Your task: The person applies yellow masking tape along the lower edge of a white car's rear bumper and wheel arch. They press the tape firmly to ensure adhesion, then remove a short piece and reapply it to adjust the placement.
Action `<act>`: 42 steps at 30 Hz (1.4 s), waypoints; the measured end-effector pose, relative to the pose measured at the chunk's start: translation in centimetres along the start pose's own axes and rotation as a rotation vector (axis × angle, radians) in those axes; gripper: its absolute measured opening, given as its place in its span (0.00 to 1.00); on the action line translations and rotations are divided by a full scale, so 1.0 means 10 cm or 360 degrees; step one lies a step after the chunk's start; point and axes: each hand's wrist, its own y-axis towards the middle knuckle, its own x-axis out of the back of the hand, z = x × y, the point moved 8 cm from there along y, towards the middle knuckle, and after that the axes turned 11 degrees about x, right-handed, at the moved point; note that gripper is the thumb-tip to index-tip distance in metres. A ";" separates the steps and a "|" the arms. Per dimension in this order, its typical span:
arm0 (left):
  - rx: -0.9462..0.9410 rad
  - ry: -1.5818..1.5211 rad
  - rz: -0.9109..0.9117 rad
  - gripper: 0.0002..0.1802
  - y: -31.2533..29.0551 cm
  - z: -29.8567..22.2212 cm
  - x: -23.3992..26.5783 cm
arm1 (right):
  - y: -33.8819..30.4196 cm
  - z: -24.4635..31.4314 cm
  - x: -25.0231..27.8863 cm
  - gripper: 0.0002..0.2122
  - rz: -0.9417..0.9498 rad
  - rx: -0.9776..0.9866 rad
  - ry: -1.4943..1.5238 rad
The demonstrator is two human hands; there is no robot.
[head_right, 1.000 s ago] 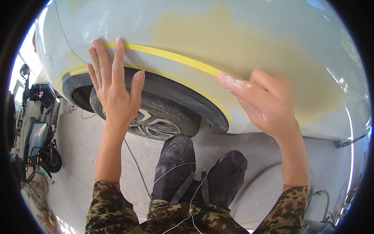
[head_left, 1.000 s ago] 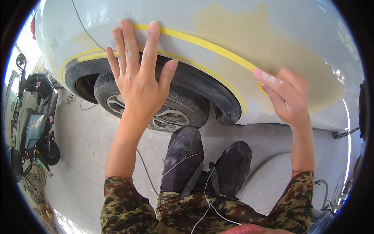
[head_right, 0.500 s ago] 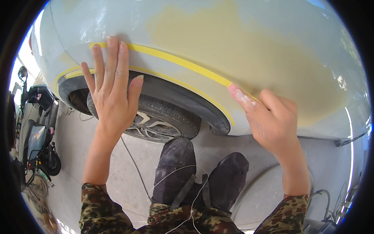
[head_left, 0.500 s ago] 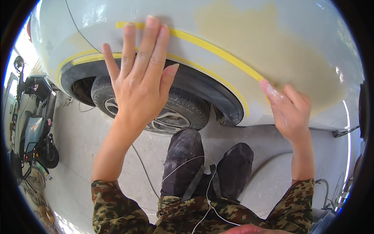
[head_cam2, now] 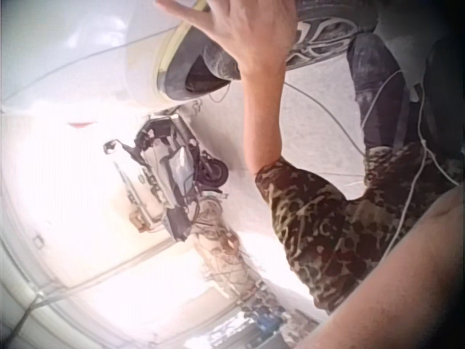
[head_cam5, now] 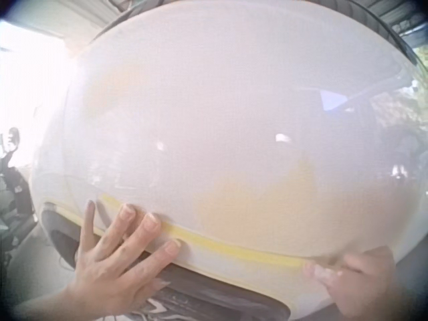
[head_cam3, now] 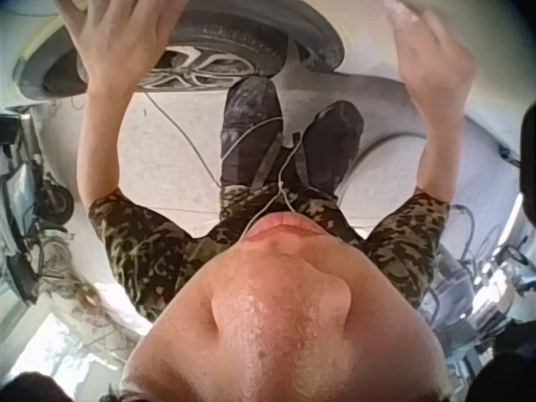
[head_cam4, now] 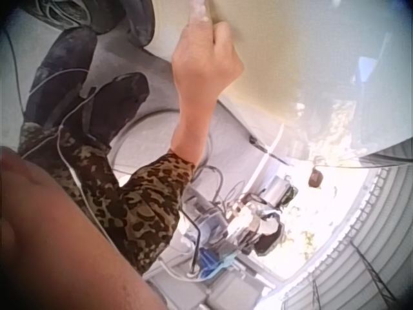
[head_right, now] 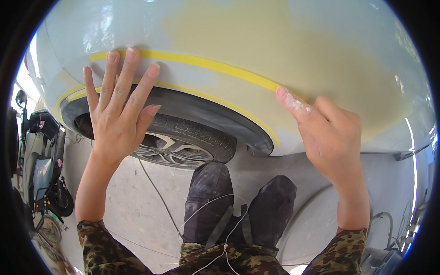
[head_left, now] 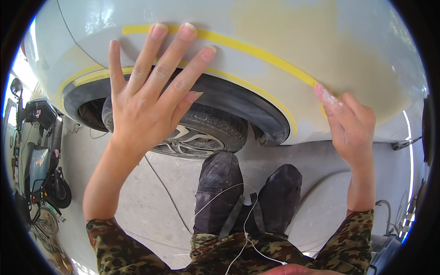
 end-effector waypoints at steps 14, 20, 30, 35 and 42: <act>-0.0169 0.0012 0.0023 0.27 0.15 -0.25 0.02 | -0.07 -0.02 0.00 0.26 0.0075 0.0038 0.0001; -0.0215 0.0004 0.0094 0.27 0.20 -0.33 0.05 | -0.12 -0.06 -0.01 0.26 -0.0002 -0.0017 -0.0054; -0.0201 -0.0089 0.0188 0.32 0.24 -0.42 0.07 | -0.13 -0.04 -0.04 0.26 -0.0054 -0.0054 -0.0066; -0.0226 -0.0090 0.0150 0.33 0.26 -0.49 0.08 | -0.14 -0.03 -0.02 0.26 -0.0046 -0.0076 -0.0061; -0.0236 -0.0117 0.0206 0.35 0.27 -0.55 0.09 | -0.13 0.01 -0.02 0.25 0.0004 -0.0035 0.0011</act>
